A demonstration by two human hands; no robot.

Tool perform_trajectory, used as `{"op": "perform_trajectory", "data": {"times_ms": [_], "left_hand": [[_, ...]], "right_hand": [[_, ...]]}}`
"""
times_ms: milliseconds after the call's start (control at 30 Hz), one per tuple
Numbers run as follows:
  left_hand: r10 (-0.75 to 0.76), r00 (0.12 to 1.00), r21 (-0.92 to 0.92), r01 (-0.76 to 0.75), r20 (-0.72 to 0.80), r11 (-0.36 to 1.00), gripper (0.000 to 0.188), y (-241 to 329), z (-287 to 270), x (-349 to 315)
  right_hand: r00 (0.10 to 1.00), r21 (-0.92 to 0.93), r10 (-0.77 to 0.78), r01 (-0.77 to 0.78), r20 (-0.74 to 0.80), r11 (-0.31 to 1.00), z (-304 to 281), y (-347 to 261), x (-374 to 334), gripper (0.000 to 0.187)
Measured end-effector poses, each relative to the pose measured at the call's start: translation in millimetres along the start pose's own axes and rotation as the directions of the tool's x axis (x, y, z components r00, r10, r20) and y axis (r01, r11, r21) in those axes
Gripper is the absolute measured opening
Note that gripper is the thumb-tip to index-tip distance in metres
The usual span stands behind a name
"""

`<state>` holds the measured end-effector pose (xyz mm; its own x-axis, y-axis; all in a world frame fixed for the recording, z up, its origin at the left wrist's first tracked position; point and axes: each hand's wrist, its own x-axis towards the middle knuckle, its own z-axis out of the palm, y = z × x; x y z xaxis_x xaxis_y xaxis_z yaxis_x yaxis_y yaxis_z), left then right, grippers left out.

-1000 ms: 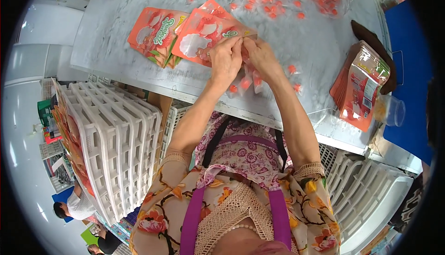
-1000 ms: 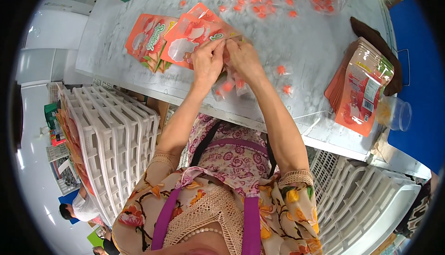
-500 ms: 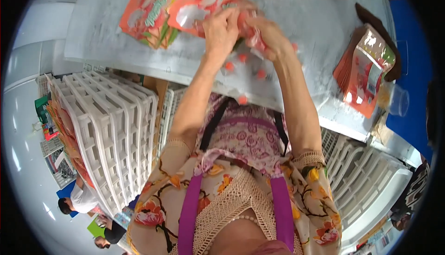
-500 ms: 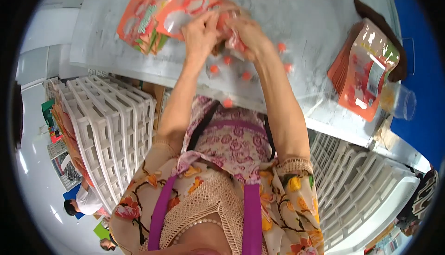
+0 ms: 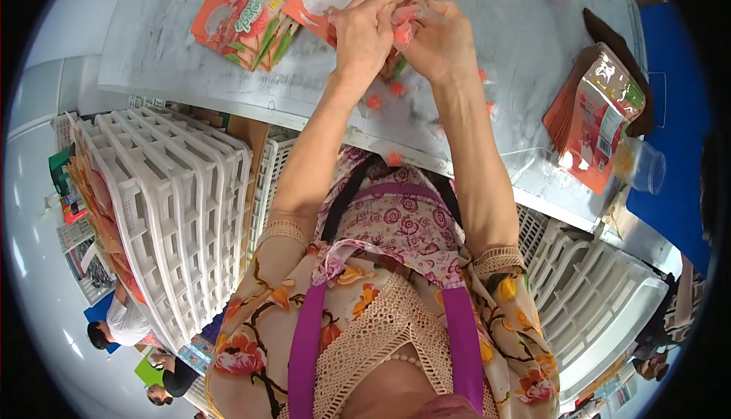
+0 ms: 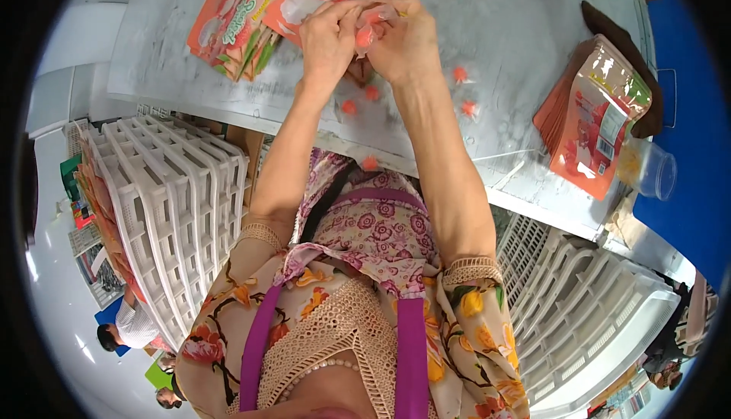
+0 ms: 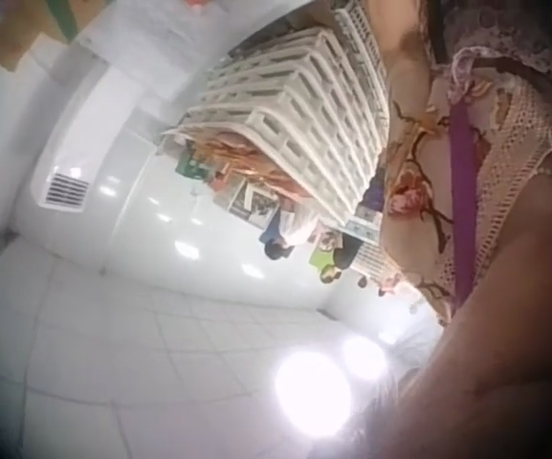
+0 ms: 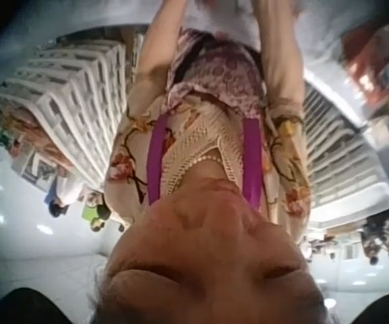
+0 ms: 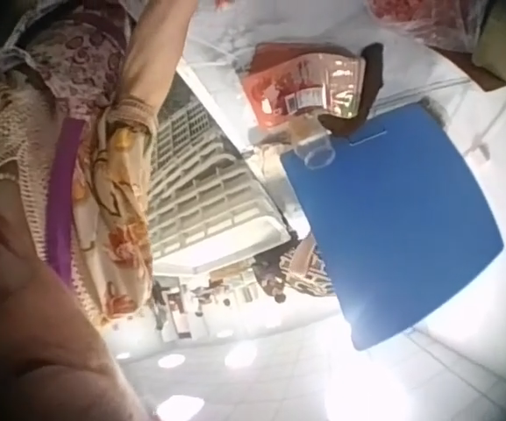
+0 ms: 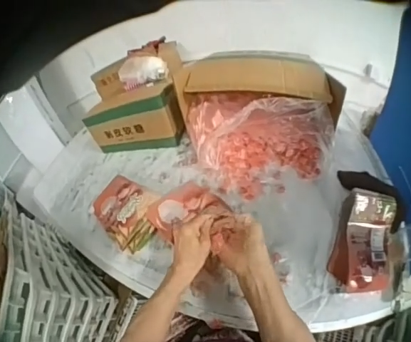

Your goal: Manually counting and placing small candies into plastic retail packets and sealing them.

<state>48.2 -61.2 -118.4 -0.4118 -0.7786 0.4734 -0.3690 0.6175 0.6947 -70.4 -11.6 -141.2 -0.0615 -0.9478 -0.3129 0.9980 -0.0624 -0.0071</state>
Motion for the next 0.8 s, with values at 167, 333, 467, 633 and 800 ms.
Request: {"op": "perform_trajectory", "data": {"times_ms": [167, 333, 467, 633, 800], "left_hand": [[-0.047, 0.999, -0.014, 0.047, -0.025, 0.999, 0.021, 6, -3, 18], [-0.108, 0.994, -0.067, 0.107, -0.019, 0.992, 0.021, 12, -4, 27], [-0.155, 0.987, -0.138, 0.158, 0.029, 0.978, 0.021, 21, -3, 28], [-0.153, 0.988, -0.086, 0.151, -0.016, 0.985, 0.021, 14, 2, 27], [-0.254, 0.967, -0.107, 0.255, 0.020, 0.961, 0.018, 20, -4, 37]], "right_hand": [[0.967, -0.158, -0.093, 0.133, 0.238, 0.978, 26, 7, -17, 0.027], [0.937, -0.442, -0.324, 0.347, 0.129, 0.827, 43, 22, -21, 0.028], [0.893, -0.690, -0.450, 0.342, 0.026, 0.638, 44, 20, -21, 0.028], [0.888, -0.767, -0.449, 0.220, -0.099, 0.603, 53, 16, -21, 0.027], [0.950, -0.556, -0.306, 0.291, 0.069, 0.778, 57, 13, -34, 0.025]]}}
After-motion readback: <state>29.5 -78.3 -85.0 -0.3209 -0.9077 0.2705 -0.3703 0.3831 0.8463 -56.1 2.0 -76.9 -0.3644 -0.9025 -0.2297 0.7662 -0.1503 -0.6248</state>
